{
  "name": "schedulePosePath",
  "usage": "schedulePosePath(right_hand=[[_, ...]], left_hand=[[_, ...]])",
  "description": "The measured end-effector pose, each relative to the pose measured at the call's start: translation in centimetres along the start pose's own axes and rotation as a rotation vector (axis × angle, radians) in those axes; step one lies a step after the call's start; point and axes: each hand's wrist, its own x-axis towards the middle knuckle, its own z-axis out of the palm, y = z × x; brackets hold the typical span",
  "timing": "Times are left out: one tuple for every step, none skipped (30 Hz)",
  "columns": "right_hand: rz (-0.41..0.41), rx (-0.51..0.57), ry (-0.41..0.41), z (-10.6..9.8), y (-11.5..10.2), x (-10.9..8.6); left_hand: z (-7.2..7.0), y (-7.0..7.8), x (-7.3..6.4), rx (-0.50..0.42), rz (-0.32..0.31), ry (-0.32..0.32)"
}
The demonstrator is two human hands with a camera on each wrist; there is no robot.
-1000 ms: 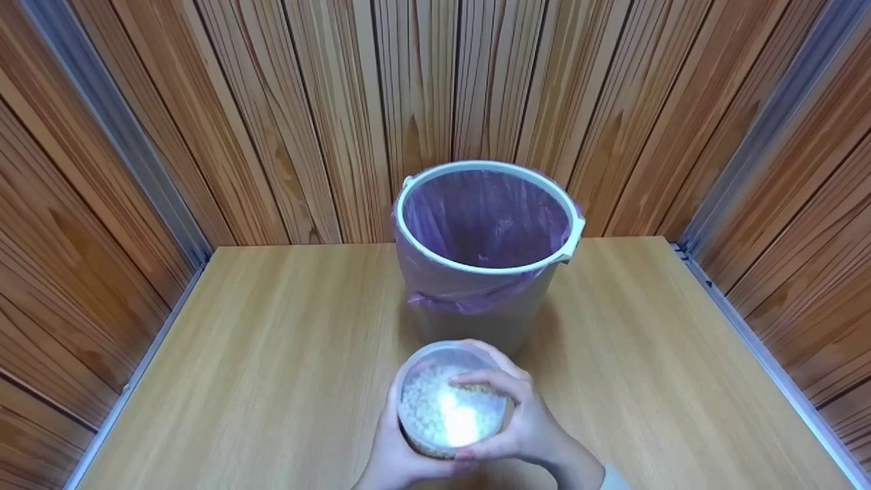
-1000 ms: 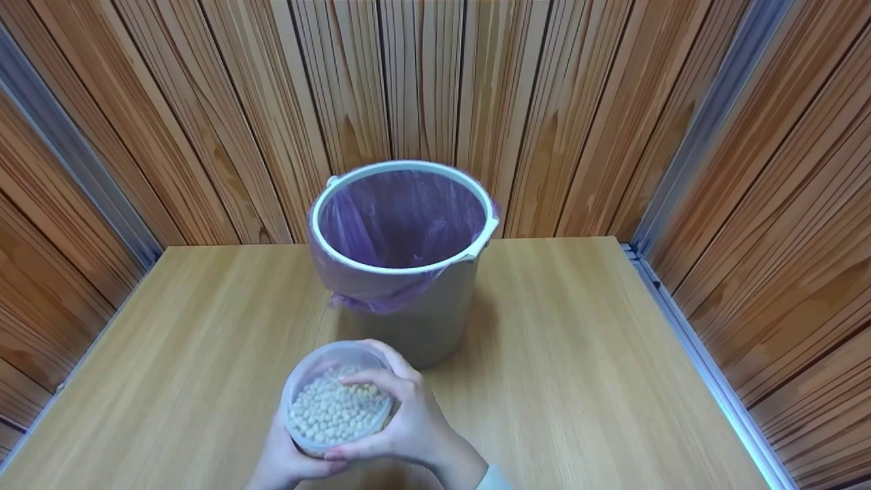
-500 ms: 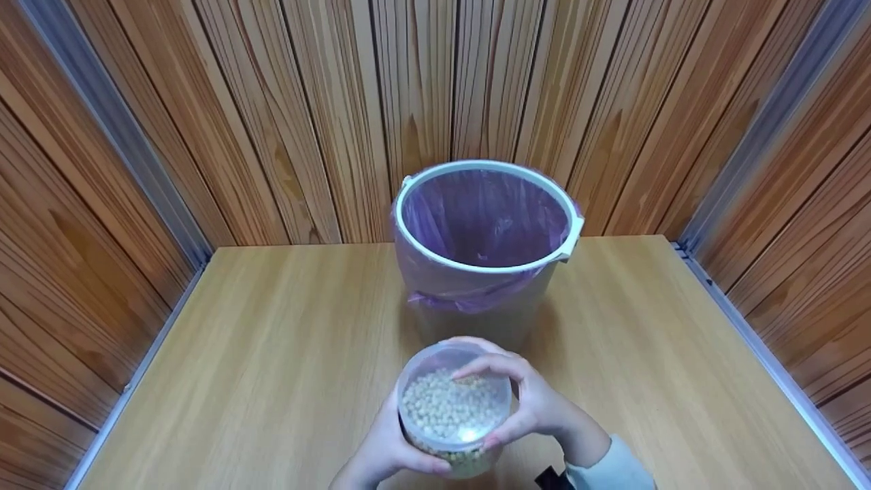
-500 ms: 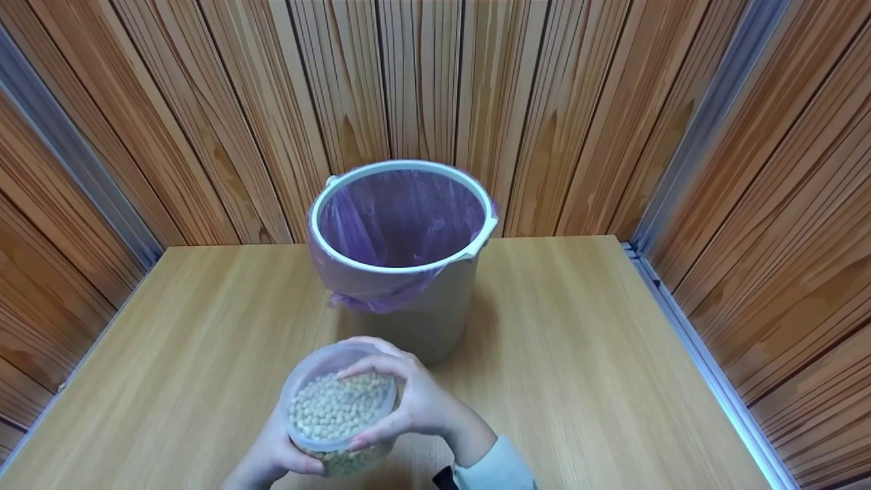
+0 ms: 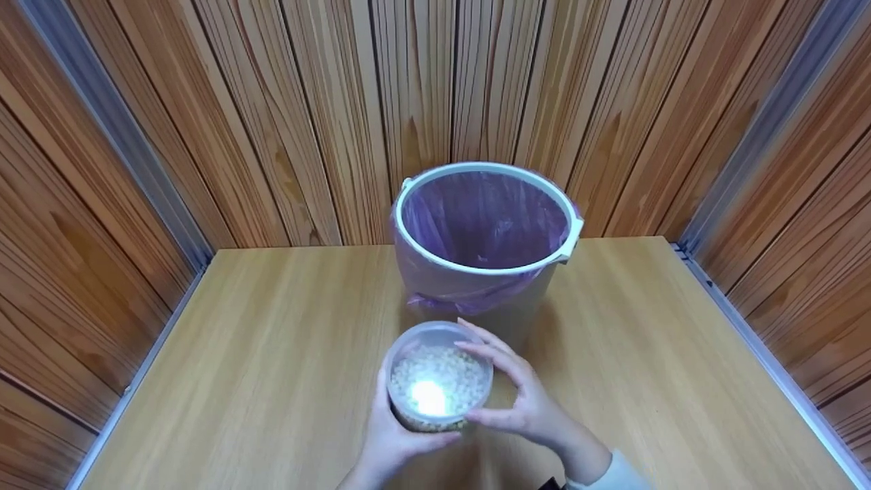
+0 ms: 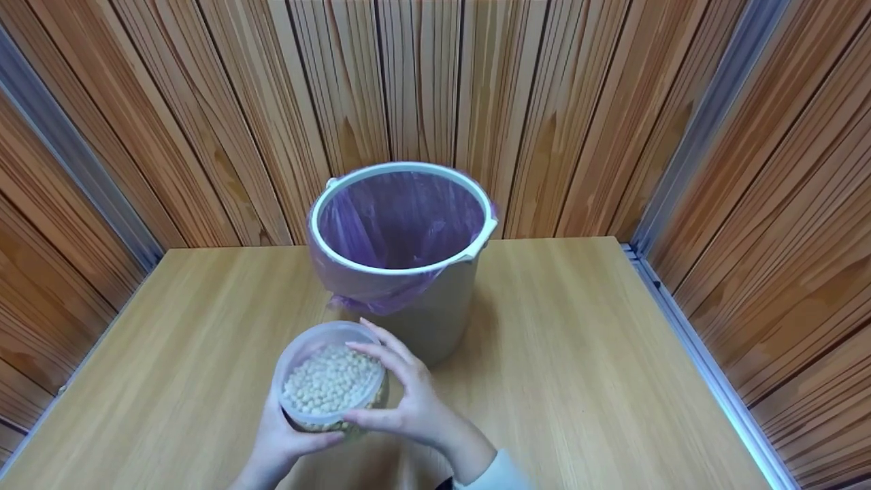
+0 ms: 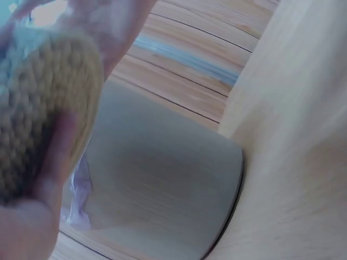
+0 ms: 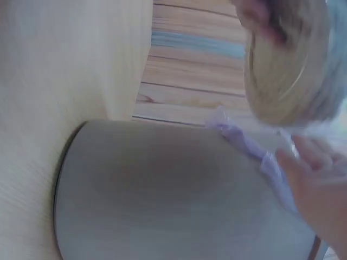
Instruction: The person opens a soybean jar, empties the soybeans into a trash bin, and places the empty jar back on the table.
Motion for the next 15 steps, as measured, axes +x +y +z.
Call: schedulePosePath(right_hand=[[0.0,-0.036,0.035,0.4,-0.1,-0.1],[-0.003,-0.059,0.067,0.9,-0.2,-0.2],[0.005,-0.075,0.097,1.4,-0.3,-0.2],[0.021,-0.08,0.125,1.8,-0.4,-0.3],[0.04,-0.082,0.15,2.1,-0.5,-0.3],[0.057,-0.079,0.173,2.4,-0.6,-0.4],[0.072,-0.075,0.191,2.6,-0.6,-0.4],[0.086,-0.07,0.205,2.8,-0.7,-0.4],[0.101,-0.064,0.214,2.8,-0.7,-0.5],[0.114,-0.05,0.22,2.8,-0.6,-0.5],[0.117,-0.033,0.218,2.8,-0.6,-0.5],[0.118,-0.011,0.21,2.7,-0.5,-0.5],[0.121,0.016,0.198,2.5,-0.5,-0.6],[0.127,0.054,0.182,2.3,-0.5,-0.6],[0.125,0.093,0.162,2.1,-0.4,-0.7]], left_hand=[[0.3,0.1,-0.1,0.027,-0.014,0.033],[0.6,0.1,-0.2,0.038,-0.019,0.057],[0.8,0.1,-0.3,0.049,-0.024,0.08],[1.1,0.1,-0.4,0.065,-0.025,0.099],[1.4,0.1,-0.5,0.074,-0.028,0.114],[1.6,0.0,-0.5,0.087,-0.033,0.13],[1.7,0.0,-0.6,0.091,-0.033,0.139],[1.8,0.0,-0.6,0.092,-0.032,0.146],[1.9,0.0,-0.7,0.093,-0.029,0.146],[1.9,0.0,-0.7,0.081,-0.03,0.141],[1.9,0.0,-0.7,0.065,-0.038,0.135],[1.9,0.0,-0.8,0.05,-0.042,0.125],[1.8,0.1,-0.8,0.041,-0.046,0.113],[1.7,0.1,-0.8,0.032,-0.053,0.099],[1.7,0.3,-0.9,0.019,-0.064,0.083]])
